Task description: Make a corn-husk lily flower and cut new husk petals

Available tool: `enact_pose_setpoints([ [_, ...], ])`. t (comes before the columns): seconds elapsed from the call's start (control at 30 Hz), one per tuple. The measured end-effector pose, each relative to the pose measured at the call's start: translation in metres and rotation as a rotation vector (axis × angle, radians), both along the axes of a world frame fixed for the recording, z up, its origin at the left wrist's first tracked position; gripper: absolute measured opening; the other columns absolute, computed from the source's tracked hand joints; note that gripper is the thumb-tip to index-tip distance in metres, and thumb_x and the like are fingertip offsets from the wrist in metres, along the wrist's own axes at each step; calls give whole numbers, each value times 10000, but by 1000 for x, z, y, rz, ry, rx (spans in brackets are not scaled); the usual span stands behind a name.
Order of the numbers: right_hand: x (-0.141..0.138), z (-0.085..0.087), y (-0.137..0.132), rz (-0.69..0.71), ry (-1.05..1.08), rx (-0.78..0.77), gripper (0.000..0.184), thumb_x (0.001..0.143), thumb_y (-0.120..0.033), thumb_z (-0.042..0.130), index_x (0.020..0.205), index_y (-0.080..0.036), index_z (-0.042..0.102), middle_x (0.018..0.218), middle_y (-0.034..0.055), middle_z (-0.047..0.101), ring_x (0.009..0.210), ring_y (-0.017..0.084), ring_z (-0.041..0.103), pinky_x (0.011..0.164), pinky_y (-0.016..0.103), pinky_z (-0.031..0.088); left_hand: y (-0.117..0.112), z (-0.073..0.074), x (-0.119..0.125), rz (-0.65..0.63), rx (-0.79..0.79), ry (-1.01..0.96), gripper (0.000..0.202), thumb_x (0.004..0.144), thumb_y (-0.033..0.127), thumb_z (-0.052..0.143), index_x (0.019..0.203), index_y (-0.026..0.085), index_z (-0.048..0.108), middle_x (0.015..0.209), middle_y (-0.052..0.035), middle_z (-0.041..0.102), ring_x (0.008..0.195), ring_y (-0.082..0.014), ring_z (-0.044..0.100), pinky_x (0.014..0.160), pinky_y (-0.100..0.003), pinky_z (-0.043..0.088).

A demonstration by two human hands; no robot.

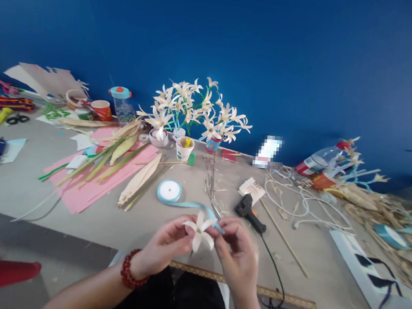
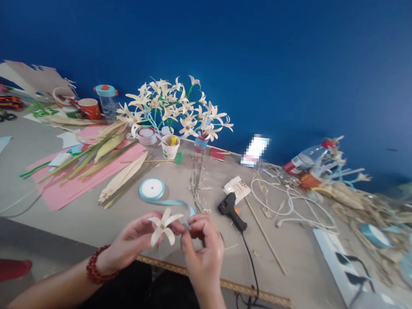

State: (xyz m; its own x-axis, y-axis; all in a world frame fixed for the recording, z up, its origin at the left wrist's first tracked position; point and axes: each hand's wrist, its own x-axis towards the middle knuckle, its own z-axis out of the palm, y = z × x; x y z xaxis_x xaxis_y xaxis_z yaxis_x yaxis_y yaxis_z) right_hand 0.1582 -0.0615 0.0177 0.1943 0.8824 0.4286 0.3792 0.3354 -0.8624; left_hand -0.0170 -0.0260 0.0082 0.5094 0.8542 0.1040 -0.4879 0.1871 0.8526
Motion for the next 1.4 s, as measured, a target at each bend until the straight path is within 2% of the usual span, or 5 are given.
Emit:
enact_pose_setpoints([
  [0.23, -6, -3, -10, 167, 30, -36, 196, 931, -135, 543, 1070, -243, 628, 1160, 107, 621, 1010, 235, 640, 745, 329, 568, 0, -2, 9, 8, -96, -188, 85, 859, 244, 666, 881, 166, 694, 966, -86, 682, 938, -218, 603, 867, -342, 449],
  [0.5, -14, -6, -2, 196, 279, -130, 111, 897, -189, 647, 983, -253, 676, 977, 39, 649, 669, 119, 630, 589, 236, 546, 3, -1, 3, -20, -211, -326, 73, 844, 221, 655, 807, 172, 694, 994, -75, 664, 916, -205, 595, 849, -354, 458],
  [0.7, -29, -13, 0, 101, 488, -205, 153, 838, -263, 725, 935, -228, 612, 673, -38, 592, 551, 95, 553, 515, 191, 473, 0, -13, 0, 66, -221, -265, 69, 807, 245, 726, 791, 182, 704, 1074, -57, 645, 933, -188, 590, 870, -337, 460],
  [1.07, -44, -29, -9, -51, 196, -165, 79, 866, -248, 657, 855, -198, 597, 719, 2, 612, 624, 138, 581, 570, 241, 490, -2, -28, 11, 262, -348, 5, 146, 746, 248, 806, 793, 166, 696, 834, -18, 688, 822, -138, 602, 813, -246, 471],
  [1.4, -21, -32, 4, 46, 430, -178, 71, 890, -283, 653, 918, -218, 660, 872, 28, 613, 721, 152, 586, 625, 253, 478, 12, -21, 22, 132, -384, -18, 201, 739, 257, 810, 728, 142, 646, 779, -10, 666, 749, -122, 569, 757, -244, 436],
])
